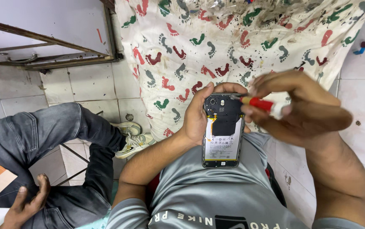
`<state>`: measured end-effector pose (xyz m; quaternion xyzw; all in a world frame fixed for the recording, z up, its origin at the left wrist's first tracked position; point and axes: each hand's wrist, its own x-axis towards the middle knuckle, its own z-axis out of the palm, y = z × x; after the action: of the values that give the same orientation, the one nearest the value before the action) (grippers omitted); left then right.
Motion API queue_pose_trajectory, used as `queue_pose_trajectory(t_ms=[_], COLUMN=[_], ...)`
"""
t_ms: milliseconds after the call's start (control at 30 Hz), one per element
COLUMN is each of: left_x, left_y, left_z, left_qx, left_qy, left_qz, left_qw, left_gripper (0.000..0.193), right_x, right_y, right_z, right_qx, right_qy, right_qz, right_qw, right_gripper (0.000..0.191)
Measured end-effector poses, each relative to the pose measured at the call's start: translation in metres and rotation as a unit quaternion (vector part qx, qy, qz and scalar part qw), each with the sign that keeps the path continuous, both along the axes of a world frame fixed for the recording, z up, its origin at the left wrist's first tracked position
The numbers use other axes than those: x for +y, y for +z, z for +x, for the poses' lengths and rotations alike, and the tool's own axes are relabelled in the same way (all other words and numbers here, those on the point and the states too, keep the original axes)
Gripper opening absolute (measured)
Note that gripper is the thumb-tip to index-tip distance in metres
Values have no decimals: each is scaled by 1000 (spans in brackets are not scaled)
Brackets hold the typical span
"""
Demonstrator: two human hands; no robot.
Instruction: The person uses a screwdriver to remove screws from the back of a disassembled smartphone, then flips the phone and presses the screen with a finger. The phone remains in the person's hands throughout.
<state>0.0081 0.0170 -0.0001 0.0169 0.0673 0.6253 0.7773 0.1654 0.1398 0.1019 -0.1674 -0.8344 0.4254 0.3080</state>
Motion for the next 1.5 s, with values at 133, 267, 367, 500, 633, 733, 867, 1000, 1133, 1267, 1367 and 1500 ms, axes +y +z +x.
queue_pose_trajectory(t_ms=[133,267,367,500,633,733,867,1000,1133,1267,1367,1500], left_x=[1,3,2,3,4,4,3,3,3,3,2,2], left_y=[-2,-3,-3,-2,2,4,3,1,2,3,4,4], left_z=[0,1,0,-1,-3,-3,-3,-2,-2,-3,-3,-5], left_qx=[12,10,23,28,33,31,26,25,26,25,31,9], left_qy=[2,16,15,11,25,32,37,38,39,38,42,32], left_qz=[-21,0,-14,11,-12,-5,-8,-3,-6,-7,-2,-13], left_qw=[1000,1000,1000,999,999,999,999,999,999,999,999,999], left_gripper=[65,66,66,66,62,59,56,54,53,53,53,53], right_x=[4,5,7,16,14,16,11,8,10,11,11,11], right_y=[5,8,0,-16,-34,-59,-82,-85,-81,-77,-75,-73], right_z=[-9,-13,-15,-6,13,10,8,10,12,11,11,11], right_qx=[91,95,99,111,124,180,214,190,210,213,236,239], right_qy=[127,85,75,55,-59,-101,-95,-113,-97,-70,-68,-63], right_qz=[18,44,86,105,-228,-443,-495,-430,-420,-439,-451,-461], right_qw=[988,991,989,987,964,872,837,875,877,870,858,852], right_gripper=[37,44,57,67,51,54,49,47,48,50,50,51])
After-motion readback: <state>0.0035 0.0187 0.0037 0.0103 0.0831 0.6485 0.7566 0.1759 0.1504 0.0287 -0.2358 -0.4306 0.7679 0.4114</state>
